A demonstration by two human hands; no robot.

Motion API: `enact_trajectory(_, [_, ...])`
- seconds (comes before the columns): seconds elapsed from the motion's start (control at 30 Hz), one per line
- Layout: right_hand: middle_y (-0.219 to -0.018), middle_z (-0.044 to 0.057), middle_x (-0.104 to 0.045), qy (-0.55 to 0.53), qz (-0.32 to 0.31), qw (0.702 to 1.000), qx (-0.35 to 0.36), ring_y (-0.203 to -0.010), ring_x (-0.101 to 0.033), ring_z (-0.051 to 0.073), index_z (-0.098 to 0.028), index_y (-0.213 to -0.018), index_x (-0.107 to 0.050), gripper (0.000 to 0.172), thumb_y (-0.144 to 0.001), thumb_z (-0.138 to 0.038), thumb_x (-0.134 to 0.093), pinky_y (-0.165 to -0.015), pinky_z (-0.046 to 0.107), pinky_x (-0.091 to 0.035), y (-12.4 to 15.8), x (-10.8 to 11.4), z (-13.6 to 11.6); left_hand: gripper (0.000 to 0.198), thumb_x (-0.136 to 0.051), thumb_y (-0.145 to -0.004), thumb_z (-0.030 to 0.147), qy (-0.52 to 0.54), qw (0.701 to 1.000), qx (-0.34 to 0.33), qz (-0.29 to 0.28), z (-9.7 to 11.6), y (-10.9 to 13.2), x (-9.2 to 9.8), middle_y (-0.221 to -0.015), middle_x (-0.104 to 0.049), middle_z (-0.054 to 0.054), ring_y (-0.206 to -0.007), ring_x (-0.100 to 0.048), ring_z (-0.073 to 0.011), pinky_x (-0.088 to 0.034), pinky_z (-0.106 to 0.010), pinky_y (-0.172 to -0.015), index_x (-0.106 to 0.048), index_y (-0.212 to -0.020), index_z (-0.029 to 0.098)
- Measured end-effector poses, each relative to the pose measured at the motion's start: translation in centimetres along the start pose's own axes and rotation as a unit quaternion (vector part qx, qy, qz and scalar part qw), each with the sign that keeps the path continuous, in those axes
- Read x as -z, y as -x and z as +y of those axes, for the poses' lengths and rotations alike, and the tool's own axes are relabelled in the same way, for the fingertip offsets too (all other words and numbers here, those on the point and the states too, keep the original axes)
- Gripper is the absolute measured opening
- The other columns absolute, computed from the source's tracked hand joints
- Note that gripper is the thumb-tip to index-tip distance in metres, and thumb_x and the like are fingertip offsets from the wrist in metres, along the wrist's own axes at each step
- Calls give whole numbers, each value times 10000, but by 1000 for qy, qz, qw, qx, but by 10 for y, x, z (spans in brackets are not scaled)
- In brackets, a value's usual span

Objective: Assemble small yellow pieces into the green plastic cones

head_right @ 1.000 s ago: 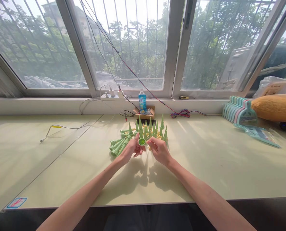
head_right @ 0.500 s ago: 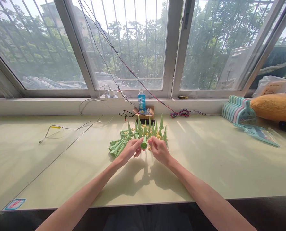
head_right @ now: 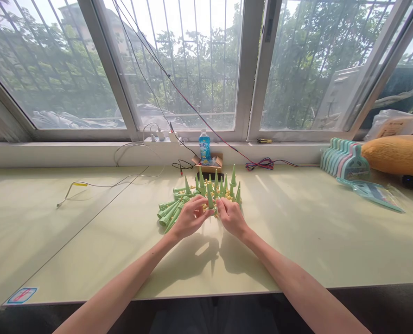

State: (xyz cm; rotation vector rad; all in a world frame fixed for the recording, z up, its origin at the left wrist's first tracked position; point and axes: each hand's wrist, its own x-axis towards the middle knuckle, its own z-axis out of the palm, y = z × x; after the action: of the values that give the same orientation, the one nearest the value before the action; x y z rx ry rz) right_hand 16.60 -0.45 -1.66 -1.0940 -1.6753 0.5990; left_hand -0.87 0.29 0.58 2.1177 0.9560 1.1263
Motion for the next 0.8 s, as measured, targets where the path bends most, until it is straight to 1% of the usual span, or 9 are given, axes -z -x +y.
enact_trajectory(0.17, [-549, -42, -361, -10, 10, 1000, -1, -488, -337, 111, -220, -632, -314, 496, -970, -579, -368, -466, 256, -284, 0, -2, 0, 354, -580, -866, 509, -8, 1000, 1, 16, 2, -1, -1, -938, -551, -48, -536, -432, -59, -415, -203, -485, -652, -925, 167])
enact_trajectory(0.23, [-551, -42, -369, -12, 14, 1000, 2, -490, -331, 110, -218, -634, -328, 495, -969, -580, -373, -467, 255, -284, -1, -3, -1, 393, -523, -895, 533, 3, 1000, 14, 27, 4, -2, -1, -938, -576, -58, -543, -449, -69, -409, -206, -489, -652, -935, 164])
enact_trajectory(0.3, [-556, -41, -383, -12, 15, 1000, 6, -492, -333, 109, -216, -641, -342, 489, -970, -576, -377, -470, 254, -288, 0, -2, -1, 451, -443, -926, 558, 22, 998, 34, 54, 5, -3, 1, -909, -609, -61, -555, -482, -86, -415, -215, -506, -655, -940, 159])
enact_trajectory(0.37, [-557, -41, -395, -12, 13, 1000, 9, -492, -340, 108, -216, -648, -348, 482, -974, -570, -375, -474, 253, -293, 0, -2, -2, 543, -366, -942, 591, 35, 994, 66, 86, 5, -5, 4, -773, -620, -47, -539, -497, -102, -411, -224, -513, -664, -839, 149])
enact_trajectory(0.43, [-555, -42, -405, -10, 9, 1000, 13, -489, -347, 106, -216, -658, -354, 472, -981, -560, -369, -480, 251, -299, 1, -1, -2, 650, -321, -935, 630, 47, 989, 105, 91, 5, -6, 6, -578, -561, -27, -486, -482, -109, -392, -230, -496, -644, -650, 144])
enact_trajectory(0.5, [-557, -42, -418, -5, 3, 1000, 20, -488, -357, 106, -215, -672, -371, 457, -987, -546, -364, -488, 249, -304, 1, -1, -3, 718, -317, -917, 666, 67, 985, 145, 58, 5, -7, 7, -450, -487, -19, -431, -456, -108, -363, -232, -464, -598, -506, 148])
enact_trajectory(0.53, [-560, -41, -426, -1, -1, 1000, 24, -490, -362, 106, -215, -681, -381, 448, -990, -539, -362, -493, 248, -306, 1, -1, -3, 738, -316, -909, 679, 80, 983, 164, 32, 5, -7, 7, -417, -470, -18, -403, -439, -103, -346, -232, -447, -589, -474, 148])
enact_trajectory(0.67, [-583, -33, -462, 16, -29, 998, 45, -502, -375, 108, -212, -703, -409, 423, -997, -513, -359, -516, 246, -319, 2, 0, -3, 779, -310, -886, 718, 123, 966, 219, -56, 8, -7, 7, -400, -497, -30, -333, -383, -78, -289, -229, -405, -618, -474, 133])
enact_trajectory(0.8, [-594, -29, -481, 18, -43, 998, 49, -506, -384, 108, -212, -708, -411, 411, -1002, -494, -354, -521, 244, -321, 2, 1, -3, 763, -354, -870, 725, 127, 962, 229, -81, 8, -6, 7, -427, -529, -35, -336, -380, -71, -272, -222, -397, -666, -532, 116])
